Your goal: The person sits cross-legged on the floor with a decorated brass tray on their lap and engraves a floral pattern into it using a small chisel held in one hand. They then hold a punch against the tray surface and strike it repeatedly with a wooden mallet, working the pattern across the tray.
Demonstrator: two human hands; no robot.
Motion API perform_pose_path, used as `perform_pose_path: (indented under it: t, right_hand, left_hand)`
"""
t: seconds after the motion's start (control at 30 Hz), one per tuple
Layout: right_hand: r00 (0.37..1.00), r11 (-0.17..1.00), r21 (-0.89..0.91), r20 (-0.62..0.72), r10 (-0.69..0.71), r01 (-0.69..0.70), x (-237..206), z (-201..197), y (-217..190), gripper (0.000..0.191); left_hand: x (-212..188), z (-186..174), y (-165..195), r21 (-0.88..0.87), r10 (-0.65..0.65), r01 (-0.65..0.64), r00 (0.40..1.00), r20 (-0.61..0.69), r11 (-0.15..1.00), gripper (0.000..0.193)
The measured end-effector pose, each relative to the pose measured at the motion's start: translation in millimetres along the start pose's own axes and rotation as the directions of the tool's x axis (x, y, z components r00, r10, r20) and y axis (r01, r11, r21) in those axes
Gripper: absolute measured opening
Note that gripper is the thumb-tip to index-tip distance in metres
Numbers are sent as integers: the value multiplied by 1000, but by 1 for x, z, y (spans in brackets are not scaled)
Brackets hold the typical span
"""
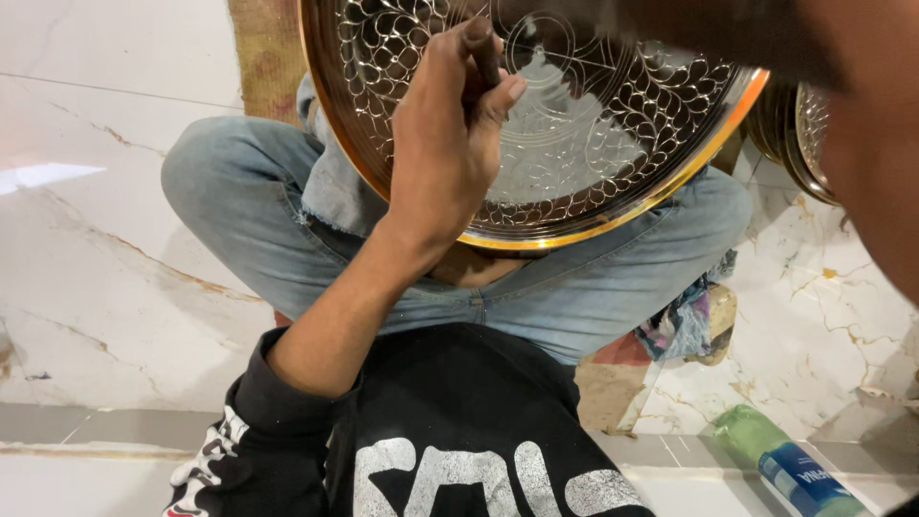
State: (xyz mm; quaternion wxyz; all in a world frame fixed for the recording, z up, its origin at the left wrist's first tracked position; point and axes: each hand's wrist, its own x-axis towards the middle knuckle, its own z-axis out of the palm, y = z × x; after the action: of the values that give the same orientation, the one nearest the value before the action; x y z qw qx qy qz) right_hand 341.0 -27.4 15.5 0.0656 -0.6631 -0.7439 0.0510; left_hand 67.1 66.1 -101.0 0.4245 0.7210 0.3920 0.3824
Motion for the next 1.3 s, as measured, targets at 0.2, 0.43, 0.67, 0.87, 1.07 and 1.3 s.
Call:
perform_pose_path:
  t: [0.2,0.43,0.67,0.87,1.07,1.3]
  right_hand:
    - [998,998,-11,25,57,-56,-8,1,4,23]
    - [965,967,-10,47,256,-256,-54,0,-17,31]
    - [826,833,223,-150,543,-507,-101,31,-80,46]
    - [446,395,422,26,895,-816,-139,91,-135,71]
    - [509,436,620,-67,858,-653,-164,102,-154,86]
    - [493,311,811,-32,870,-496,-142,78,-135,91]
  left_hand:
    - [8,-6,5,-74,48,-43,997,54,996,28]
    - [32,-22,8,-55,283,-281,902,324,958,39]
    - [76,-18,12,-290,505,-429,567,651,855,43]
    - [89,-10,32,-33,138,-339,290,947,940,47]
    - [60,-30,16,-202,347,-309,541,766,929,51]
    - [57,-25,2,-321,506,-418,481,716,850,48]
